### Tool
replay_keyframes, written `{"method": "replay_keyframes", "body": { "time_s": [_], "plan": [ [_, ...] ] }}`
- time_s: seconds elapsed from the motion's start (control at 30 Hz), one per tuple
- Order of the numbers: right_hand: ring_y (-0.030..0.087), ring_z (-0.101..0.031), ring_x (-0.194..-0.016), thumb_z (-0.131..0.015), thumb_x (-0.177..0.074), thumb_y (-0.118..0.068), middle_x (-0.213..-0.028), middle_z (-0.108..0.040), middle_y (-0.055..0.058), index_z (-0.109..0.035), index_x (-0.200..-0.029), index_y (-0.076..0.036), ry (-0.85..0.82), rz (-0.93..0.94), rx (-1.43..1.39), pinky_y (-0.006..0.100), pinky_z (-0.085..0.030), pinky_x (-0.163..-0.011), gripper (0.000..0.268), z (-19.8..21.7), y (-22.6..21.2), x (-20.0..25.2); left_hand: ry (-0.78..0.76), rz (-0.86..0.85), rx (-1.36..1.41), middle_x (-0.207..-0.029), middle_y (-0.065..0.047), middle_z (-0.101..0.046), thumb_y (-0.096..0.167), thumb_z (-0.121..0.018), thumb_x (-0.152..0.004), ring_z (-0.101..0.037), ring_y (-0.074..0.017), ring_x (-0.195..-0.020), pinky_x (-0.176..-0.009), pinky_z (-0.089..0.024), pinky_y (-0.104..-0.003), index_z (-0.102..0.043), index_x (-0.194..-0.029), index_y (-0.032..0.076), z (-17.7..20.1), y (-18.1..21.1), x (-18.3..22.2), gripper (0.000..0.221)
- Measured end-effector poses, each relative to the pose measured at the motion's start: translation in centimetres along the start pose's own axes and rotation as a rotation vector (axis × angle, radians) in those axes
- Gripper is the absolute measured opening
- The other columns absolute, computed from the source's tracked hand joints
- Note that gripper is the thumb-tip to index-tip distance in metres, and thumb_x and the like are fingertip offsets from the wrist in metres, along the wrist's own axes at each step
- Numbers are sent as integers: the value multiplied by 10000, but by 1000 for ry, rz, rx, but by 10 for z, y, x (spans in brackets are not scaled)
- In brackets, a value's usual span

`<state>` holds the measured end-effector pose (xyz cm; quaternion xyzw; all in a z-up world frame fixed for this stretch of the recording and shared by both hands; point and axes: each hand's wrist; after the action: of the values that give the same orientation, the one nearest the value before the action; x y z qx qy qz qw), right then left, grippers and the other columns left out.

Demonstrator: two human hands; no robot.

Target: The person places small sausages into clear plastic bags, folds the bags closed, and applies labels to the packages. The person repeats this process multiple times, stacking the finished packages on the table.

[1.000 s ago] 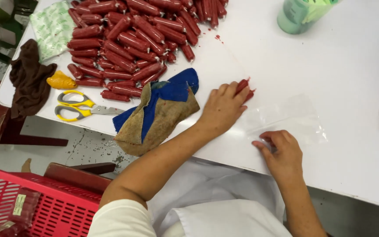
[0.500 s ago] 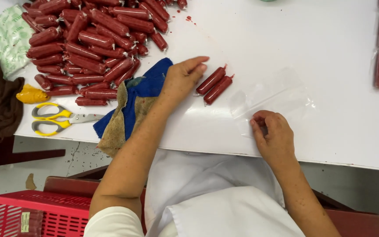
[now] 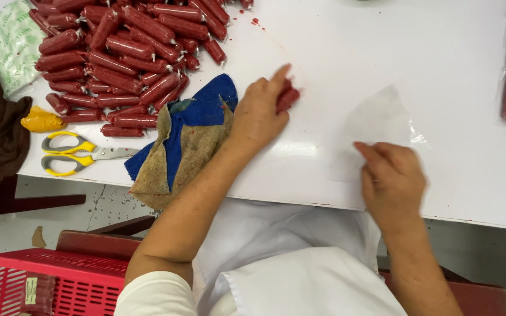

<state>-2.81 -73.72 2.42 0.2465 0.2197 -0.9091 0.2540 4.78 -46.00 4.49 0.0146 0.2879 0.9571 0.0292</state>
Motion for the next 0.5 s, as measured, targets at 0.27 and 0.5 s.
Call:
{"method": "replay_keyframes", "body": {
  "time_s": [0.27, 0.5],
  "plan": [
    [258, -682, -945, -651, -995, 161, -999, -686, 26, -848, -1149, -193, -76, 133, 348, 399, -575, -903, 433, 61, -1, -10, 319, -306, 138, -1289, -210, -630, 144, -634, -983, -593, -381, -1054, -950, -484, -463, -450, -1492, 180, -39, 4, 63, 543],
    [219, -648, -1011, -760, -987, -195, -1057, -662, 28, -804, -1141, -172, -132, -169, 131, 362, -554, -862, 162, -13, 10, 41, 331, -349, -327, -1391, -155, -592, 588, -539, -954, -598, -340, -1141, -765, -478, -465, -566, -1397, 239, -43, -1, 70, 563]
  ]
}}
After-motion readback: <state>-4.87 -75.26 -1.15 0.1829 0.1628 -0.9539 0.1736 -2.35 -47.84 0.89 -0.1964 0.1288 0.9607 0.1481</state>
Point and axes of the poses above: each hand's wrist, its own x-axis away from the middle knuckle, its own z-axis out of the back of the hand, y = z × x
